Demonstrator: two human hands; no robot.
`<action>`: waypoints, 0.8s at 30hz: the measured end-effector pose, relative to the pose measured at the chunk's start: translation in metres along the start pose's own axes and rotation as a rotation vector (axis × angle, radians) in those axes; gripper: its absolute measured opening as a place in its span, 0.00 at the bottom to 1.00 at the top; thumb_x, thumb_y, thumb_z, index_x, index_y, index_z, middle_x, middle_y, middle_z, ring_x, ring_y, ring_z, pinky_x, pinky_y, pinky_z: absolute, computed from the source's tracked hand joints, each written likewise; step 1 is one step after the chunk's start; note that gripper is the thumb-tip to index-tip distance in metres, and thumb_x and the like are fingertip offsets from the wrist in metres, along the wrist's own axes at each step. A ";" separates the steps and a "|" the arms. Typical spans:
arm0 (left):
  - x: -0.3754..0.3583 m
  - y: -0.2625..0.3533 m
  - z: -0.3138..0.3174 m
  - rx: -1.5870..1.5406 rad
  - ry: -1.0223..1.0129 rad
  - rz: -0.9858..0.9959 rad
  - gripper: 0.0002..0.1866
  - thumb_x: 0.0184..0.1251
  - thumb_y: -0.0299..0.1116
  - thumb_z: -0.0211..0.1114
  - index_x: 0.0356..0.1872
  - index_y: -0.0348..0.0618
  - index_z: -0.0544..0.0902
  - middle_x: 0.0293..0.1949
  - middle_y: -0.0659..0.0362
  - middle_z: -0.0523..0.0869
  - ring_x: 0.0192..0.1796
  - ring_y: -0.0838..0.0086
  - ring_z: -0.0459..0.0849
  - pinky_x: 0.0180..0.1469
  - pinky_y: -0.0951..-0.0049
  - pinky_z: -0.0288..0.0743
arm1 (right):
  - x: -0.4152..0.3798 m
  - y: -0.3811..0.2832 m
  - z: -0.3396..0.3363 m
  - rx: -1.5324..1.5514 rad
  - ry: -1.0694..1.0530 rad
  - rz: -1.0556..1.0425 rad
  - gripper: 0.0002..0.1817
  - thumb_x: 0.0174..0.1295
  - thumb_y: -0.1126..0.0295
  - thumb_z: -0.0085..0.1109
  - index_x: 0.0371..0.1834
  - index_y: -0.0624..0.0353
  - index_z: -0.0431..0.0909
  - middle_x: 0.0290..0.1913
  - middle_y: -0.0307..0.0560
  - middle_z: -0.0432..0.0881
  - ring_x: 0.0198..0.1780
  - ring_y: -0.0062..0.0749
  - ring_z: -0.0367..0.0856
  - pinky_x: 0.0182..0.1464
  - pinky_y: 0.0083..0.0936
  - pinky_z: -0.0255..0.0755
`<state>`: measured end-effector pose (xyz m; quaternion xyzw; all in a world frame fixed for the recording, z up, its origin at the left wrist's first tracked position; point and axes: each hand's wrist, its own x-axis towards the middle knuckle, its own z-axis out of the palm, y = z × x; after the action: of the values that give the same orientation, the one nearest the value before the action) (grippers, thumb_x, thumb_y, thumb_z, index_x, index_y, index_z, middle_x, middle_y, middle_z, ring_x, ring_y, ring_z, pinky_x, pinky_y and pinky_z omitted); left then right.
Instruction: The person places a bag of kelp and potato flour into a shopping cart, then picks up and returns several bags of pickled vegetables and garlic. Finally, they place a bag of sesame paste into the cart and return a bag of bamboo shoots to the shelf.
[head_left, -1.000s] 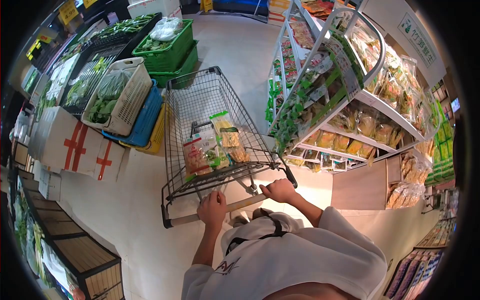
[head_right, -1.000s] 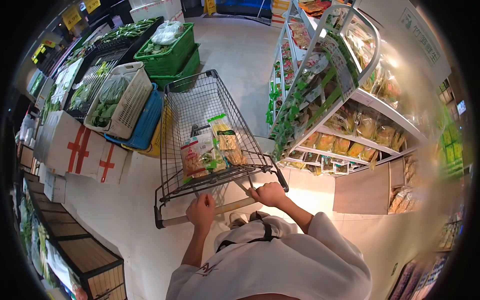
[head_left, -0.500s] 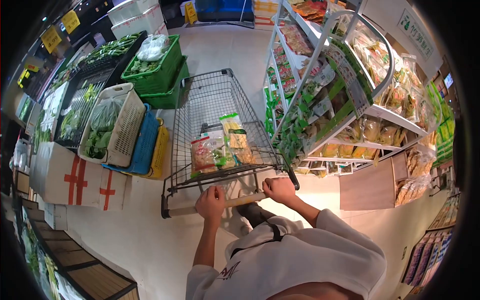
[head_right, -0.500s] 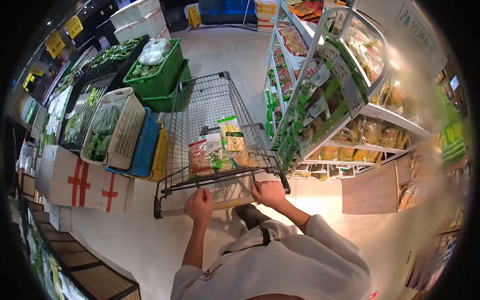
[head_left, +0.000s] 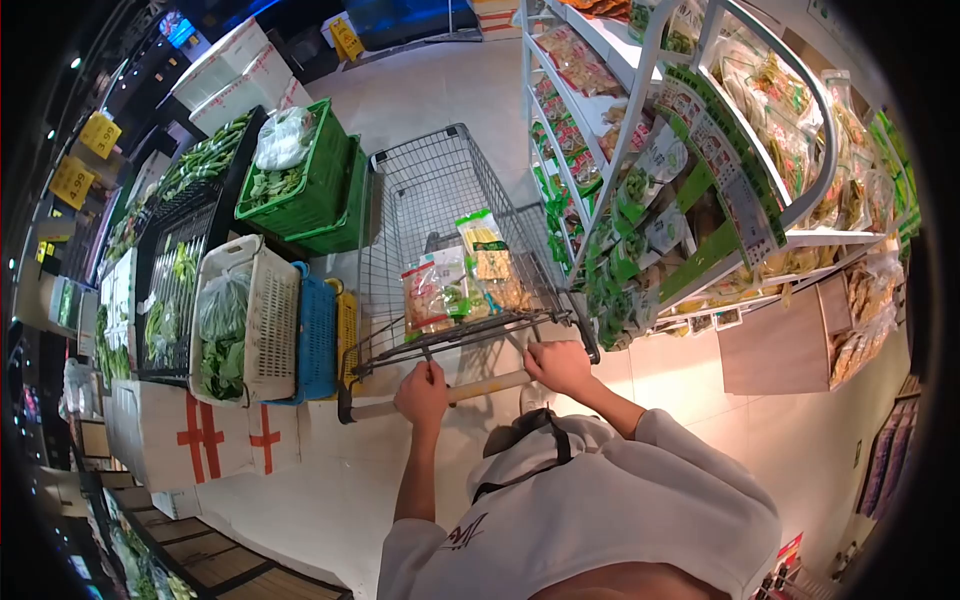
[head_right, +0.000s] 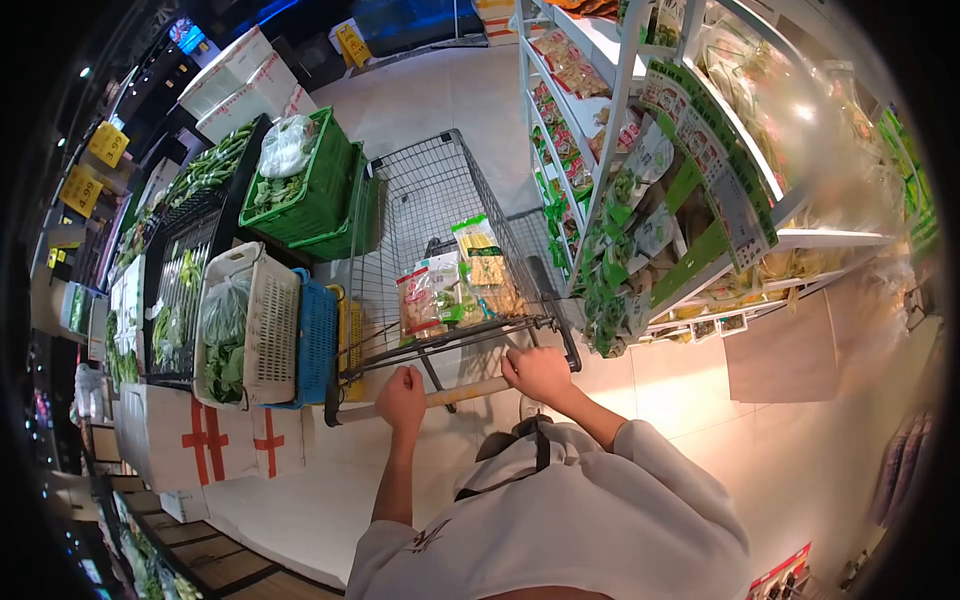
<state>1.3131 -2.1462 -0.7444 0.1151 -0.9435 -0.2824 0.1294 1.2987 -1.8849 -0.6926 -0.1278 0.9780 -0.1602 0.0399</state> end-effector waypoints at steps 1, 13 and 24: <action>0.009 -0.001 0.004 0.004 -0.019 -0.004 0.14 0.67 0.40 0.63 0.21 0.49 0.80 0.19 0.60 0.82 0.25 0.58 0.83 0.28 0.57 0.74 | 0.006 0.001 -0.001 0.001 0.006 0.006 0.18 0.67 0.55 0.52 0.25 0.55 0.80 0.22 0.51 0.83 0.24 0.51 0.82 0.29 0.46 0.75; 0.108 0.008 0.037 -0.055 -0.192 -0.006 0.13 0.68 0.43 0.62 0.26 0.49 0.83 0.24 0.59 0.86 0.29 0.57 0.85 0.31 0.55 0.75 | 0.102 0.025 0.000 0.003 -0.221 0.193 0.21 0.66 0.49 0.50 0.32 0.52 0.85 0.27 0.51 0.86 0.30 0.51 0.86 0.37 0.46 0.78; 0.168 0.014 0.045 -0.033 -0.383 0.117 0.12 0.68 0.43 0.61 0.28 0.50 0.83 0.26 0.61 0.87 0.30 0.60 0.86 0.33 0.57 0.79 | 0.161 0.039 0.003 0.014 -0.346 0.478 0.24 0.69 0.47 0.48 0.38 0.55 0.86 0.33 0.58 0.87 0.38 0.56 0.87 0.45 0.48 0.79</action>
<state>1.1397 -2.1609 -0.7430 0.0022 -0.9512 -0.3067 -0.0345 1.1349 -1.8919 -0.7143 0.0810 0.9578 -0.1290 0.2436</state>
